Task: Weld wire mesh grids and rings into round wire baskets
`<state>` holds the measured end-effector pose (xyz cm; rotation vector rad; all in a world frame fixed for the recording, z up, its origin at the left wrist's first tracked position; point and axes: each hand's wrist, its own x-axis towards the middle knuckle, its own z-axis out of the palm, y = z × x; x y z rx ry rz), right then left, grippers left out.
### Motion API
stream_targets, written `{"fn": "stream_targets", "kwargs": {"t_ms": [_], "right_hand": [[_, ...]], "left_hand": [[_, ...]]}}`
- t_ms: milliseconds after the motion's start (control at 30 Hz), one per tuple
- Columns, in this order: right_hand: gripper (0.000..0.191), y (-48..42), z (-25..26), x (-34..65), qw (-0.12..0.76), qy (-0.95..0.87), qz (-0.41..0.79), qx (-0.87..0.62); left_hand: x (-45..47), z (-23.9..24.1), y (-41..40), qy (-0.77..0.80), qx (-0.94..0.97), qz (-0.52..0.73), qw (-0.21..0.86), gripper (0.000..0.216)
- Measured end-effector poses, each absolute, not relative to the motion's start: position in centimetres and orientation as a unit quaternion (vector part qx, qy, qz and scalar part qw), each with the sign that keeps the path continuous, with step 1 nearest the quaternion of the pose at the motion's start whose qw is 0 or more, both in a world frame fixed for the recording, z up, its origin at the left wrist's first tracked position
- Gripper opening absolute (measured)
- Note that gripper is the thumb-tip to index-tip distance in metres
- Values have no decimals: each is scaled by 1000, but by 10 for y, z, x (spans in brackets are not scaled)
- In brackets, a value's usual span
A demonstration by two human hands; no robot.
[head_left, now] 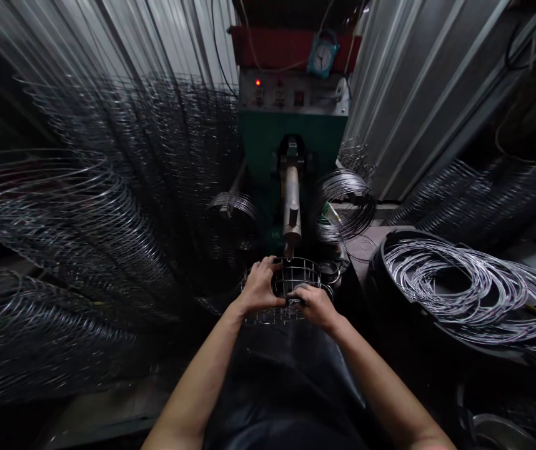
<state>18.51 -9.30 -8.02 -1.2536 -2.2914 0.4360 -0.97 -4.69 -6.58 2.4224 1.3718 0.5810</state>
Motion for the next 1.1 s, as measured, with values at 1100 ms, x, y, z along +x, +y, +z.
{"fn": "stream_targets", "kwargs": {"t_ms": [1100], "right_hand": [[31,-164,-187,219,432,-576,308,-621]], "left_hand": [[0,-54,12,551,784,227,172,85]]}}
